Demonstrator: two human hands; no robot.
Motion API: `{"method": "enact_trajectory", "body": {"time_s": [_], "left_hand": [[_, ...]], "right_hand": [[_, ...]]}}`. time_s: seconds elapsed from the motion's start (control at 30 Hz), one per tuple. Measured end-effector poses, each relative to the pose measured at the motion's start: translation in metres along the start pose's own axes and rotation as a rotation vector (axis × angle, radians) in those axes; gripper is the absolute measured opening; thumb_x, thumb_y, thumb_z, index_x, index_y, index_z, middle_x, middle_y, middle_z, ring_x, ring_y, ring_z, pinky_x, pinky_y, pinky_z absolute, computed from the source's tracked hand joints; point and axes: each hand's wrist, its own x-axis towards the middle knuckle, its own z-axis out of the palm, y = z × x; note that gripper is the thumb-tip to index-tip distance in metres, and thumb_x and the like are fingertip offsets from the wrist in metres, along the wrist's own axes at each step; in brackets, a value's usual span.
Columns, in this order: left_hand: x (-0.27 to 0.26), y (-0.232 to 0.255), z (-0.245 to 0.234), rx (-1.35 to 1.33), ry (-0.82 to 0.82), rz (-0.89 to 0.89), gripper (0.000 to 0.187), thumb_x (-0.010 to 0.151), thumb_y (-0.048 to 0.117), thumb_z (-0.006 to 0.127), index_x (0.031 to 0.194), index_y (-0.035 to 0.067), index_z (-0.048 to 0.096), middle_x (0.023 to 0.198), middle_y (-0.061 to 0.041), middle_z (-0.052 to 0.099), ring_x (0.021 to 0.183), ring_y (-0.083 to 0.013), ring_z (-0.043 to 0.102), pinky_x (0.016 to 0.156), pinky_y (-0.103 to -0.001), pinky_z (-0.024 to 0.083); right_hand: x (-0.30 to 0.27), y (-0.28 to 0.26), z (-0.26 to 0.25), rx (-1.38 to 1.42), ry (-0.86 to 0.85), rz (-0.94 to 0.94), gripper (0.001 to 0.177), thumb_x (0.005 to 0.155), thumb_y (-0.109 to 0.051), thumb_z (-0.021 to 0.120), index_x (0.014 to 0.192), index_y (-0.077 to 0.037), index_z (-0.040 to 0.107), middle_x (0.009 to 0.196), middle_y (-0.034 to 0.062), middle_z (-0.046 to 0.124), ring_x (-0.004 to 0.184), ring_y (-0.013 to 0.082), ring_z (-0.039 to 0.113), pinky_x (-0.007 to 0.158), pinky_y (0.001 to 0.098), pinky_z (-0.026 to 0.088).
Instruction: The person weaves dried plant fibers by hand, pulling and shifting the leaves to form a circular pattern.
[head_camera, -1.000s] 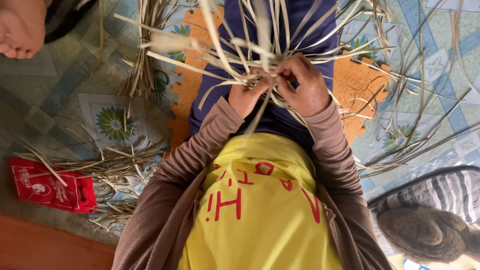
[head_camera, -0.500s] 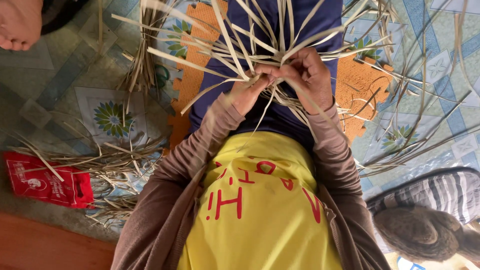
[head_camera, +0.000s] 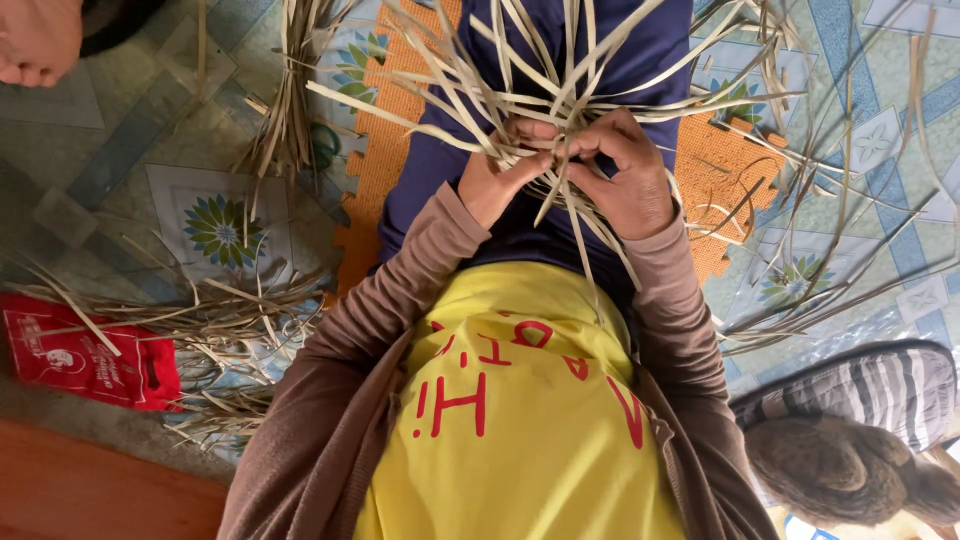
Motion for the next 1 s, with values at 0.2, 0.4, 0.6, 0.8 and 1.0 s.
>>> {"method": "enact_trajectory", "body": {"time_s": [0.2,0.4,0.6,0.8,1.0], "left_hand": [[0.001,-0.016,-0.015,0.052,-0.032,0.025,0.038,0.091,0.001,0.086,0.124,-0.003,0.067,0.110,-0.018,0.075,0.104,-0.0228,0.074,0.093,-0.038,0.062],[0.001,-0.018,-0.016,0.009,-0.005,0.050,0.040,0.090,0.001,0.086,0.124,-0.002,0.065,0.113,-0.016,0.076,0.106,-0.0197,0.072,0.095,-0.037,0.061],[0.001,0.006,-0.004,0.044,0.057,-0.013,0.024,0.098,0.014,0.080,0.119,0.005,0.074,0.103,-0.011,0.077,0.096,-0.0212,0.075,0.090,-0.038,0.064],[-0.010,0.110,-0.038,-0.513,0.312,0.055,0.031,0.093,-0.012,0.070,0.122,-0.004,0.060,0.112,-0.014,0.070,0.083,-0.0249,0.073,0.084,-0.039,0.068],[-0.050,0.213,-0.038,0.234,0.738,0.485,0.112,0.095,0.005,0.089,0.170,0.018,0.006,0.181,-0.017,0.029,0.144,-0.0330,0.069,0.115,-0.045,0.080]], "right_hand": [[0.004,-0.010,-0.002,0.015,-0.093,0.060,0.033,0.097,0.011,0.074,0.126,-0.004,0.070,0.096,0.0095,0.048,0.095,0.0275,0.060,0.085,0.0470,0.055],[0.007,-0.011,-0.001,0.035,-0.119,0.063,0.030,0.105,0.009,0.066,0.133,-0.001,0.065,0.098,0.0093,0.044,0.102,0.0325,0.058,0.088,0.0513,0.055],[0.006,-0.009,-0.001,0.017,-0.101,0.082,0.039,0.097,0.012,0.074,0.132,-0.004,0.067,0.097,0.0096,0.047,0.096,0.0285,0.061,0.086,0.0479,0.055],[0.002,-0.023,0.004,-0.085,-0.055,0.150,0.045,0.081,0.015,0.080,0.121,-0.002,0.068,0.100,0.0031,0.047,0.085,0.0145,0.049,0.082,0.0265,0.047],[-0.013,-0.006,0.013,0.198,0.036,0.199,0.054,0.083,0.020,0.075,0.125,-0.004,0.052,0.096,0.0036,0.050,0.085,0.0126,0.050,0.085,0.0247,0.046]]}}
